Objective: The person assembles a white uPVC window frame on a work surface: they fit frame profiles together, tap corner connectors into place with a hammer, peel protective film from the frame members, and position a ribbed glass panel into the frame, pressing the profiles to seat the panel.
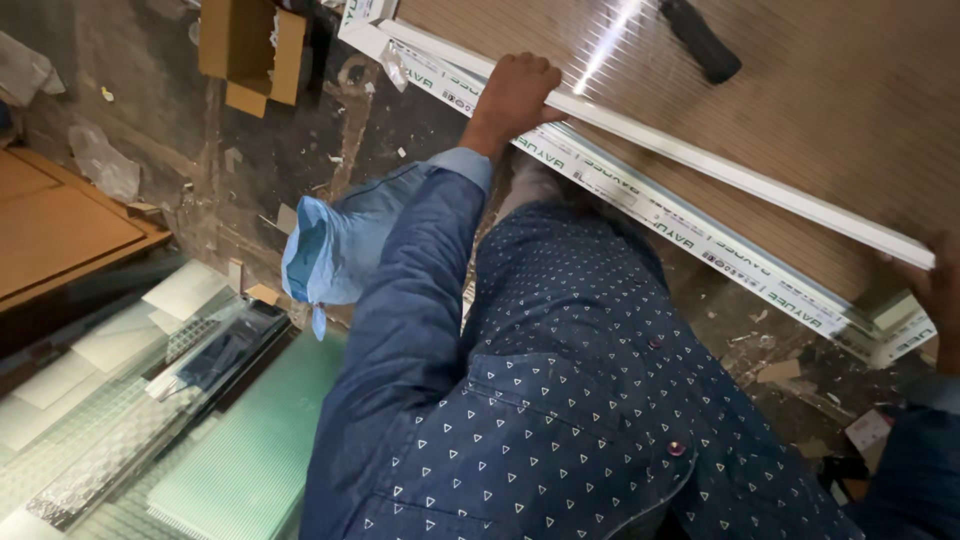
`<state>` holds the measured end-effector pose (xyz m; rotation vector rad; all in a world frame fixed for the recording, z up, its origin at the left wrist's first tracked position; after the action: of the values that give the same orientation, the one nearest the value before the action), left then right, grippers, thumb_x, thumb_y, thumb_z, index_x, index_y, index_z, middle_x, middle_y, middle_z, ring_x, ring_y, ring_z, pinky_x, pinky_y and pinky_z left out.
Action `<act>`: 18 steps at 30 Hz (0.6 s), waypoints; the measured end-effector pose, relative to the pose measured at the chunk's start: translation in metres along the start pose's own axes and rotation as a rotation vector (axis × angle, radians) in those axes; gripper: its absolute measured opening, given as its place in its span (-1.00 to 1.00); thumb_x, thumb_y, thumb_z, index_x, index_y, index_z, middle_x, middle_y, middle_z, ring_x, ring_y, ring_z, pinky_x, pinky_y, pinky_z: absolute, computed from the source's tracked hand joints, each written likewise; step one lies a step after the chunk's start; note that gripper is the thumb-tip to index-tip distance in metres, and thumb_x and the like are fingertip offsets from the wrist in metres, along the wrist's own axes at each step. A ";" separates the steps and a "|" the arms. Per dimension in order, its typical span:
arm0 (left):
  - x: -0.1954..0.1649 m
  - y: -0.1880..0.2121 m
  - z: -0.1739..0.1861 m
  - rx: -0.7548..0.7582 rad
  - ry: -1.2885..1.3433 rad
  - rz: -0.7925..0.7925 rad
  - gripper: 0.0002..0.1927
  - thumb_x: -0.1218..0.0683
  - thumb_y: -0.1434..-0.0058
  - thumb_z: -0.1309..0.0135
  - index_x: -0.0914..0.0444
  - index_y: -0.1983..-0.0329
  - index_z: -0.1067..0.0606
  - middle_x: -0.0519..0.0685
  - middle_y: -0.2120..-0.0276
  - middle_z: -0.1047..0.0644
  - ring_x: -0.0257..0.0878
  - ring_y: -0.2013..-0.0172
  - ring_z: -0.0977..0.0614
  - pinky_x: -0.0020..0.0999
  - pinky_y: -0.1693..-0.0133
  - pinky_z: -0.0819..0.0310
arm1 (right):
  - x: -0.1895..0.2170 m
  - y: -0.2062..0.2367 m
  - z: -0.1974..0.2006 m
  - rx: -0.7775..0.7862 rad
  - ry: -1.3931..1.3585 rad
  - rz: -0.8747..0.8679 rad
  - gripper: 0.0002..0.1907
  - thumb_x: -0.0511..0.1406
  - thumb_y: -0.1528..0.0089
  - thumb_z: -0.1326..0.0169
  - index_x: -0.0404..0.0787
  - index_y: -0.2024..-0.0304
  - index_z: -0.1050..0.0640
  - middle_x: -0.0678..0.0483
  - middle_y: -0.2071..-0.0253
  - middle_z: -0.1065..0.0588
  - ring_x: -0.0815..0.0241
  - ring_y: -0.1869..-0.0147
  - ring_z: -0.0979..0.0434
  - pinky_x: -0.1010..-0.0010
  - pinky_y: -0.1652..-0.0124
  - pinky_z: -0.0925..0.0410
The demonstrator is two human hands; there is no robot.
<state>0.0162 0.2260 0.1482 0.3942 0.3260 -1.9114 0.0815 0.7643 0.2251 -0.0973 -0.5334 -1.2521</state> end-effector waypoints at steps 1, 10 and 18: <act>-0.002 -0.001 -0.001 0.001 -0.009 -0.015 -0.50 -0.22 0.05 -0.40 0.19 0.24 -0.54 0.01 0.30 -0.53 0.03 0.17 -0.54 -0.04 0.15 -0.35 | -0.001 -0.001 0.000 0.002 0.002 -0.003 -0.64 -0.07 -0.28 -0.35 -0.14 0.02 -0.66 -0.03 0.16 -0.56 -0.02 0.07 -0.55 0.11 0.00 -0.35; 0.000 -0.013 -0.017 0.031 0.043 -0.057 -0.53 -0.24 -0.06 -0.38 0.18 0.24 -0.53 0.00 0.31 -0.51 0.05 0.21 -0.52 -0.01 0.17 -0.33 | -0.012 -0.020 -0.004 -0.024 0.005 -0.014 -0.63 -0.08 -0.22 -0.40 -0.12 0.04 -0.68 -0.01 0.11 -0.59 -0.01 0.00 -0.57 0.07 -0.09 -0.35; 0.033 -0.038 -0.024 0.050 0.025 -0.037 -0.44 -0.29 0.09 -0.44 0.19 0.26 -0.59 0.05 0.27 -0.59 0.08 0.17 -0.58 0.04 0.12 -0.38 | -0.056 -0.027 -0.010 -0.105 0.047 -0.050 -0.61 -0.09 -0.17 -0.45 -0.11 0.05 -0.69 0.01 0.07 -0.61 -0.01 -0.07 -0.58 0.04 -0.16 -0.35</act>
<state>-0.0274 0.2219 0.1139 0.4484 0.3048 -1.9552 0.0484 0.8010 0.1864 -0.1428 -0.4315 -1.3286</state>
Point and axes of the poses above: each hand's wrist, its own y-axis away from the middle knuckle, its own z-axis out of the back of the hand, x = y × z, the point moved 10 cm from there along -y, towards the middle knuckle
